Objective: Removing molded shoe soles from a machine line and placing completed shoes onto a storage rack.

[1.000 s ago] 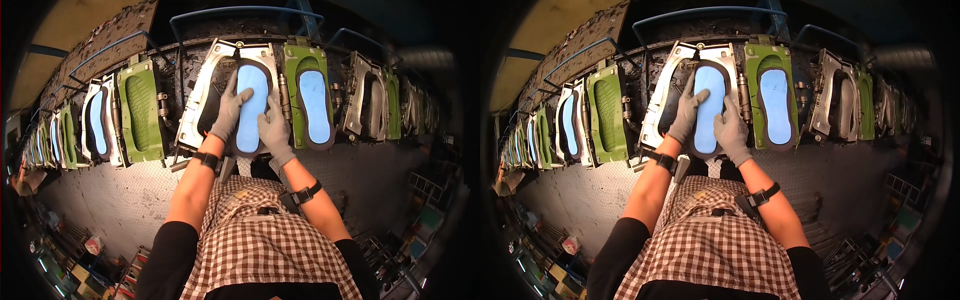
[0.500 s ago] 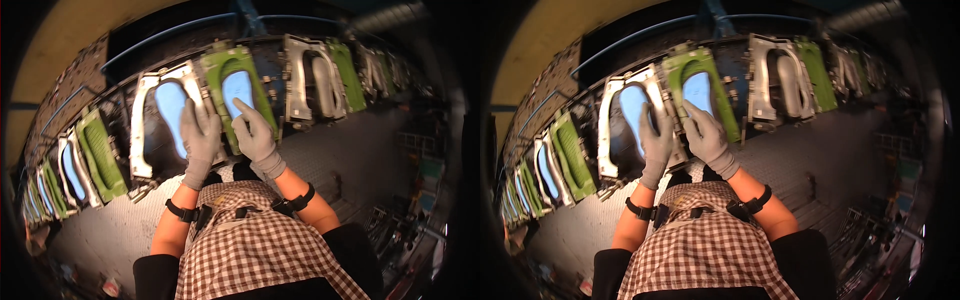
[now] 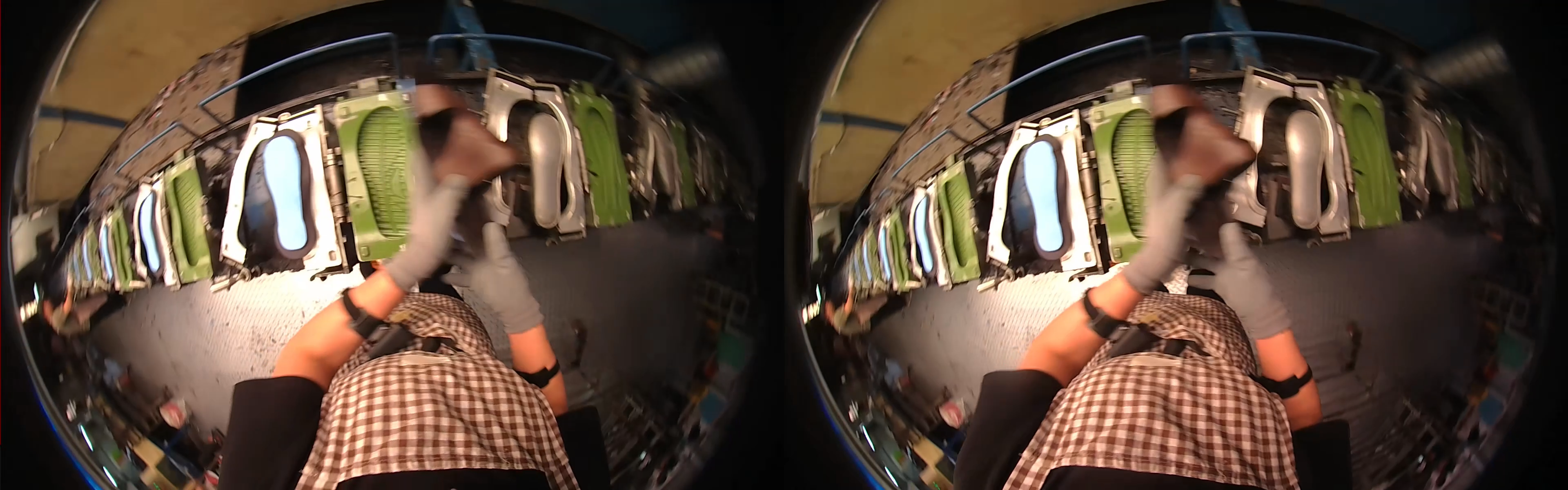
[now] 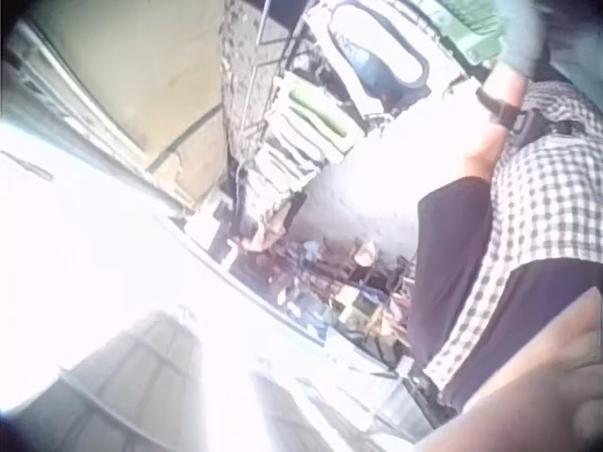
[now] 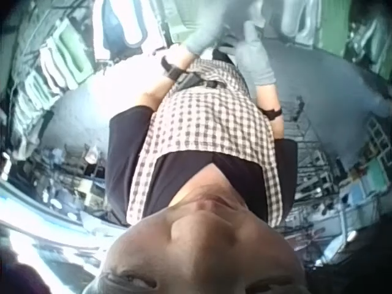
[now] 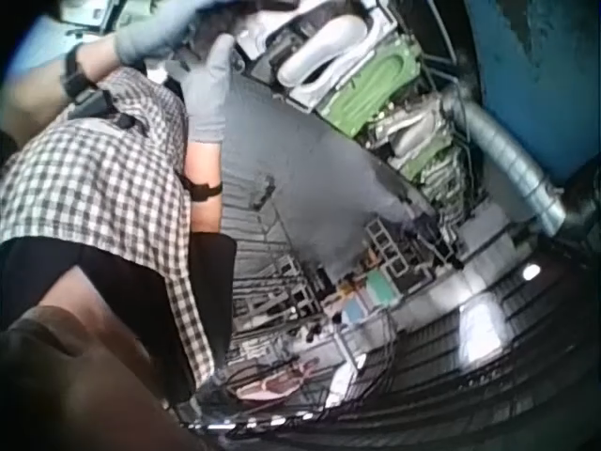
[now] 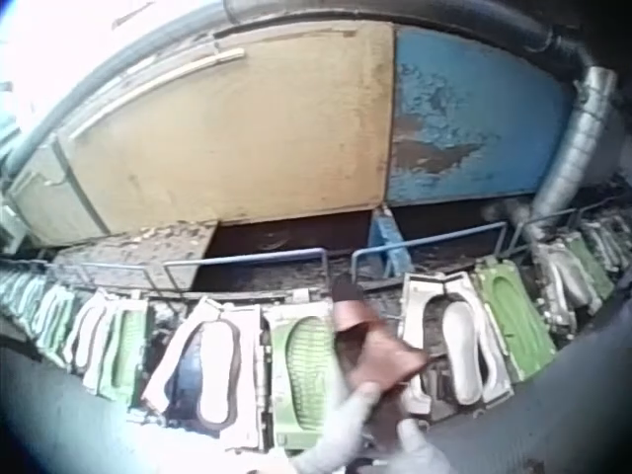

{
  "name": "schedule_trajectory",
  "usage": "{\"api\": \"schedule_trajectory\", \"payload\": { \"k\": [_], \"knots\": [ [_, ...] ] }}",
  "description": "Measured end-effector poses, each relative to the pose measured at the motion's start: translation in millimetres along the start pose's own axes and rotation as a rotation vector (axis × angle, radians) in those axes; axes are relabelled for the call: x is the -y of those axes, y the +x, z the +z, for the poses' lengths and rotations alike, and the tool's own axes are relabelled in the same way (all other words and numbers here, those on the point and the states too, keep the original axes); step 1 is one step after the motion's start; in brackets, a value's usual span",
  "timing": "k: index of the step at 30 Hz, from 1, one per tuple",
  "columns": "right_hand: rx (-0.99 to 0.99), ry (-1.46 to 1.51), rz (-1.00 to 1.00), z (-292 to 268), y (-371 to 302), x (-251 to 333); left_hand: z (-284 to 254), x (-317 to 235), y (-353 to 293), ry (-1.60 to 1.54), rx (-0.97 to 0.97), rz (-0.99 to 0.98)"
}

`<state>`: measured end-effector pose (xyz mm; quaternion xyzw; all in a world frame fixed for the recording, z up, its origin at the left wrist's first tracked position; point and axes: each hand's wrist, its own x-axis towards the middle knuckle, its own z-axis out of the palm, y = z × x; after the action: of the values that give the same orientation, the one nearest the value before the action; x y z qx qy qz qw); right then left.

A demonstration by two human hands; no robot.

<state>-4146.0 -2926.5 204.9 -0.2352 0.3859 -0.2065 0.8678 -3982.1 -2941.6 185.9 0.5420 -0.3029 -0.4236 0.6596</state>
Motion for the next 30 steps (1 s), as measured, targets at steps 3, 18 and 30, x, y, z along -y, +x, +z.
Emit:
{"api": "schedule_trajectory", "payload": {
  "k": [3, 18, 30],
  "knots": [
    [-0.076, -0.14, -0.269, -58.3, -12.6, 27.5, 79.2, 16.1, 2.5, 0.047, 0.188, 0.057],
    [-0.639, -0.46, -0.824, -224.2, 10.0, 188.1, 177.0, 160.7, 116.3, -0.02, 0.101, -0.652],
    [0.159, -1.885, -0.727, -180.3, 75.0, 188.4, 136.9, 220.7, -22.3, 0.686, 0.395, 0.061]
  ]
}}
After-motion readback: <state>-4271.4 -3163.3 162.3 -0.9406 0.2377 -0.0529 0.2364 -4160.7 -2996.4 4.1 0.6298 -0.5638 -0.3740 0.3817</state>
